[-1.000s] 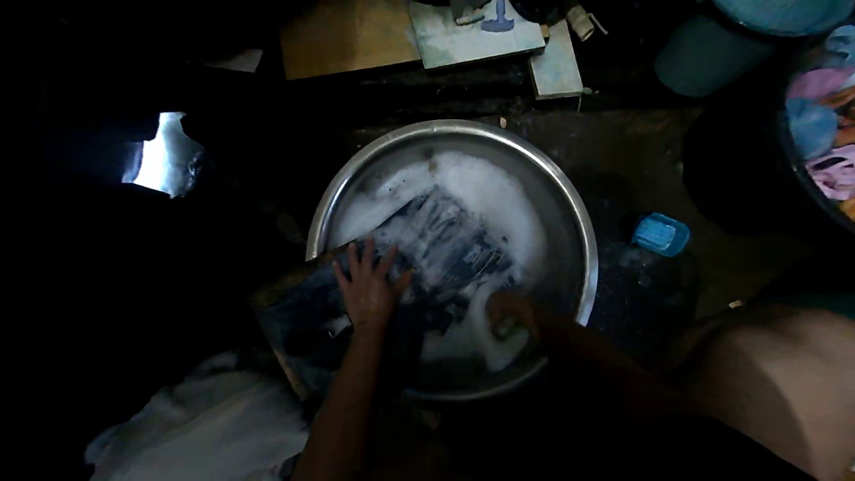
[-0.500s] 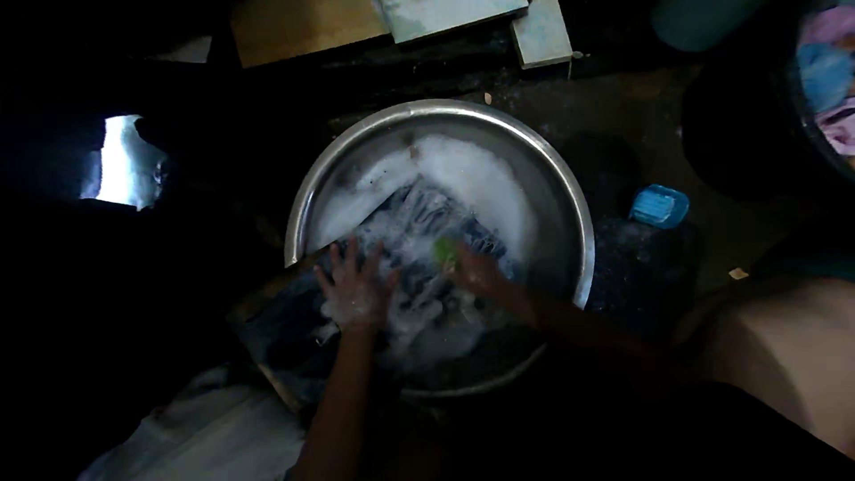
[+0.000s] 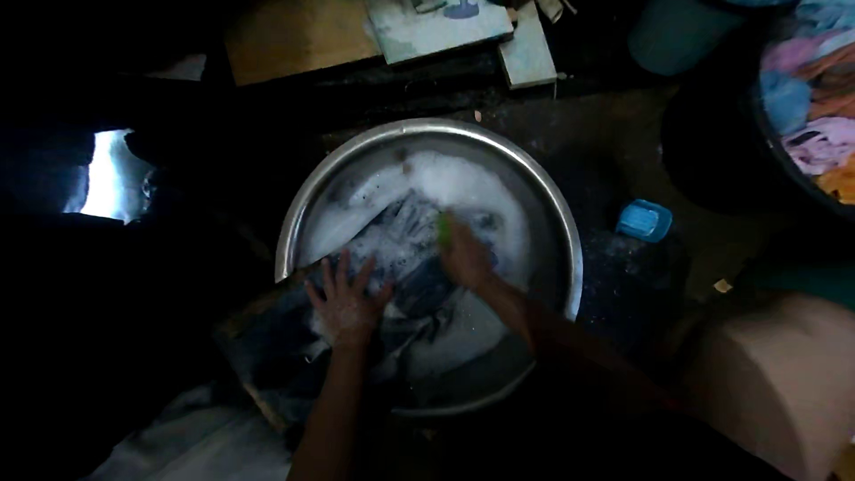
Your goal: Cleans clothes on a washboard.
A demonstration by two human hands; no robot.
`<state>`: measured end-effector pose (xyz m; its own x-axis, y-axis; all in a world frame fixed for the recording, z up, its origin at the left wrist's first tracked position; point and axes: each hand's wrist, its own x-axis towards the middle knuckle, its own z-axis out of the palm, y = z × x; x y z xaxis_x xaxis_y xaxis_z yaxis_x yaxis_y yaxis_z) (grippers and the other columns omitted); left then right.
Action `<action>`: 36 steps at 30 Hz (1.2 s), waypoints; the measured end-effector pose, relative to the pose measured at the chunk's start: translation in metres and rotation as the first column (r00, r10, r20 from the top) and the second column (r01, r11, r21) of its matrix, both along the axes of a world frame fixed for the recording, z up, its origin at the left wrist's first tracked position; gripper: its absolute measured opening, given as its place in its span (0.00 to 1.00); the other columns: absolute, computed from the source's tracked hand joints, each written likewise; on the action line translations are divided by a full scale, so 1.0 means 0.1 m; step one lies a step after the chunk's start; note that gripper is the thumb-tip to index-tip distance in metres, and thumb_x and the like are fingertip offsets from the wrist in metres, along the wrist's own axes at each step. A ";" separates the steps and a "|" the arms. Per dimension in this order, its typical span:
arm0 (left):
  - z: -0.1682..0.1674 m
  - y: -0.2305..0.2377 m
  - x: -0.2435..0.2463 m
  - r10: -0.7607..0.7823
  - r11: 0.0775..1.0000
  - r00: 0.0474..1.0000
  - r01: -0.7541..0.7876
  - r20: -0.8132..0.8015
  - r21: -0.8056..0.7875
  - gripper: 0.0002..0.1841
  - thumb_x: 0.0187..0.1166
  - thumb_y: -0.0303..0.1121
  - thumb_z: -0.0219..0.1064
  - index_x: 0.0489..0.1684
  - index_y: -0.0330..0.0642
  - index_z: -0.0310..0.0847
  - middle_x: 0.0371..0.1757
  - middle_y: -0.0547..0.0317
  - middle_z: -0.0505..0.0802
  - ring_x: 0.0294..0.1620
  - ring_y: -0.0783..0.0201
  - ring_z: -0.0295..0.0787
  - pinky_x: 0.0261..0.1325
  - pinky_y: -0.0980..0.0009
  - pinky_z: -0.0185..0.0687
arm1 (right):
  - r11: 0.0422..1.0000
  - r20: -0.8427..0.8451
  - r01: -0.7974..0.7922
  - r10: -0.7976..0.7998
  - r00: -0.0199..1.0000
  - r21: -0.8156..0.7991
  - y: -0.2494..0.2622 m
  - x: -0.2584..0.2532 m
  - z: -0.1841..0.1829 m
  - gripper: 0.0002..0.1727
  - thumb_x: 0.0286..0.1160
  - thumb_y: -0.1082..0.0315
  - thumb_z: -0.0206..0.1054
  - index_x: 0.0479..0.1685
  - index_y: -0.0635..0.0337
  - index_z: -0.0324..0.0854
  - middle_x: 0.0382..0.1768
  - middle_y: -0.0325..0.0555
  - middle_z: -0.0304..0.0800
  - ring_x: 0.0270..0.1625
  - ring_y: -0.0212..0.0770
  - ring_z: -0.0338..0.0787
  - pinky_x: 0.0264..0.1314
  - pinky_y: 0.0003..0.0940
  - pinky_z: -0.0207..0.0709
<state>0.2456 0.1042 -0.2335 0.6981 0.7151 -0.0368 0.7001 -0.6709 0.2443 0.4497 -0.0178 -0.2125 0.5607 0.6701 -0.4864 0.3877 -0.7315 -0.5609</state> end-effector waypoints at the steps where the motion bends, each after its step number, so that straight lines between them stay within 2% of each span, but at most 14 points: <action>1: 0.02 -0.01 -0.03 -0.005 1.000 1.000 0.005 0.005 -0.009 0.30 0.78 0.62 0.61 0.78 0.63 0.81 0.87 0.41 0.72 0.90 0.28 0.56 0.85 0.22 0.34 | 0.993 -0.052 -0.107 0.110 0.993 0.054 0.08 -0.31 0.15 0.37 0.88 0.55 0.60 0.95 0.49 0.53 0.82 0.62 0.71 0.69 0.61 0.87 0.68 0.59 0.83; 3: 0.06 -0.02 -0.05 -0.012 0.999 1.000 0.013 0.008 -0.053 0.27 0.78 0.49 0.67 0.79 0.60 0.81 0.87 0.38 0.71 0.91 0.27 0.53 0.86 0.23 0.31 | 0.967 -0.092 -0.237 0.246 0.965 0.097 0.13 -0.59 0.23 0.30 0.90 0.55 0.57 0.90 0.49 0.65 0.79 0.64 0.74 0.69 0.63 0.86 0.68 0.60 0.80; 5: 0.04 -0.02 -0.04 -0.006 0.999 1.000 0.005 -0.009 -0.036 0.33 0.76 0.66 0.62 0.78 0.62 0.81 0.87 0.40 0.72 0.91 0.29 0.54 0.86 0.23 0.33 | 0.984 -0.055 -0.174 0.175 0.983 0.036 0.15 -0.17 -0.11 0.28 0.92 0.54 0.54 0.89 0.44 0.67 0.79 0.62 0.76 0.70 0.63 0.87 0.68 0.61 0.81; 8: 0.01 -0.04 -0.02 0.002 1.000 1.000 -0.002 0.006 -0.018 0.35 0.76 0.70 0.58 0.76 0.62 0.83 0.86 0.40 0.73 0.90 0.28 0.55 0.85 0.22 0.33 | 0.996 0.100 0.019 -0.011 0.995 -0.086 0.32 0.46 -0.46 0.29 0.91 0.53 0.54 0.90 0.43 0.64 0.76 0.68 0.75 0.64 0.67 0.88 0.59 0.64 0.83; 12: 0.00 0.00 -0.02 -0.016 0.999 0.998 0.014 0.067 0.029 0.33 0.75 0.67 0.60 0.72 0.58 0.86 0.84 0.39 0.77 0.87 0.27 0.61 0.84 0.22 0.39 | 0.974 0.017 -0.216 0.215 0.976 0.063 0.47 -0.28 0.09 0.30 0.90 0.54 0.55 0.90 0.46 0.64 0.82 0.62 0.72 0.69 0.64 0.87 0.67 0.60 0.82; 14: 0.01 -0.01 -0.04 -0.022 1.000 0.998 0.022 0.057 -0.005 0.33 0.75 0.66 0.61 0.72 0.57 0.86 0.84 0.38 0.76 0.88 0.26 0.60 0.84 0.22 0.38 | 0.950 -0.006 -0.299 0.301 0.954 0.087 0.36 -0.37 0.02 0.29 0.91 0.54 0.53 0.90 0.43 0.65 0.82 0.62 0.73 0.69 0.63 0.87 0.68 0.59 0.81; 17: -0.01 -0.01 -0.01 -0.013 1.000 0.999 0.012 0.040 0.017 0.34 0.75 0.69 0.59 0.75 0.62 0.84 0.84 0.39 0.76 0.87 0.26 0.61 0.84 0.21 0.39 | 0.997 0.127 -0.073 0.070 0.989 0.023 0.40 0.35 -0.48 0.29 0.91 0.52 0.53 0.90 0.43 0.65 0.80 0.63 0.75 0.69 0.63 0.87 0.65 0.61 0.83; 19: -0.02 -0.05 -0.02 -0.012 1.000 0.998 0.011 0.056 0.018 0.33 0.75 0.67 0.60 0.74 0.62 0.84 0.84 0.40 0.76 0.88 0.26 0.60 0.84 0.21 0.38 | 0.996 0.145 0.058 -0.049 0.988 -0.061 0.51 0.55 -0.45 0.29 0.91 0.53 0.53 0.90 0.45 0.63 0.81 0.68 0.70 0.67 0.68 0.86 0.61 0.65 0.82; 24: 0.00 -0.02 -0.03 -0.008 1.000 0.995 0.008 0.096 0.002 0.33 0.74 0.64 0.62 0.71 0.56 0.87 0.84 0.38 0.76 0.88 0.25 0.59 0.84 0.22 0.37 | 0.941 0.066 -0.303 0.297 0.953 0.148 0.48 -0.37 0.02 0.28 0.90 0.54 0.55 0.88 0.44 0.69 0.80 0.64 0.74 0.66 0.63 0.89 0.66 0.58 0.82; 26: 0.02 -0.03 -0.04 -0.012 1.000 0.998 0.013 0.065 -0.014 0.33 0.75 0.67 0.61 0.72 0.58 0.86 0.85 0.40 0.75 0.89 0.26 0.58 0.84 0.22 0.36 | 0.964 0.069 -0.253 0.248 0.966 0.081 0.42 -0.10 -0.21 0.27 0.91 0.51 0.54 0.88 0.38 0.69 0.78 0.61 0.77 0.64 0.63 0.90 0.63 0.61 0.83; 29: 0.19 -0.02 0.00 -0.003 0.986 0.999 0.011 0.046 -0.166 0.35 0.74 0.66 0.66 0.78 0.58 0.82 0.88 0.43 0.72 0.91 0.29 0.53 0.86 0.23 0.32 | 0.987 0.125 -0.078 0.096 0.988 -0.139 0.58 0.63 -0.31 0.28 0.92 0.51 0.52 0.90 0.41 0.65 0.80 0.64 0.74 0.69 0.68 0.85 0.64 0.67 0.79; 30: 0.35 0.03 -0.02 0.022 0.963 0.997 -0.003 0.068 -0.271 0.35 0.76 0.63 0.66 0.80 0.54 0.79 0.89 0.44 0.71 0.92 0.34 0.53 0.88 0.27 0.33 | 0.980 0.140 -0.055 0.083 0.987 -0.189 0.64 0.82 -0.25 0.28 0.91 0.52 0.54 0.88 0.44 0.67 0.81 0.65 0.73 0.71 0.68 0.84 0.67 0.68 0.77; 33: 0.91 0.17 -0.37 0.208 0.946 0.950 -0.134 0.233 -0.295 0.30 0.84 0.52 0.64 0.80 0.44 0.77 0.79 0.43 0.81 0.83 0.43 0.74 0.84 0.42 0.66 | 0.979 0.144 -0.042 0.072 0.987 -0.201 0.70 1.04 -0.16 0.26 0.89 0.50 0.57 0.84 0.42 0.74 0.81 0.66 0.72 0.79 0.69 0.76 0.72 0.74 0.68; 36: 1.12 0.16 -0.88 0.377 0.923 0.916 -0.358 0.136 -0.142 0.41 0.77 0.59 0.67 0.84 0.37 0.71 0.83 0.30 0.74 0.82 0.26 0.67 0.81 0.32 0.61 | 0.985 0.046 -0.047 0.056 0.997 -0.168 0.54 0.83 -0.28 0.37 0.76 0.30 0.62 0.77 0.43 0.81 0.86 0.68 0.62 0.85 0.71 0.63 0.79 0.78 0.55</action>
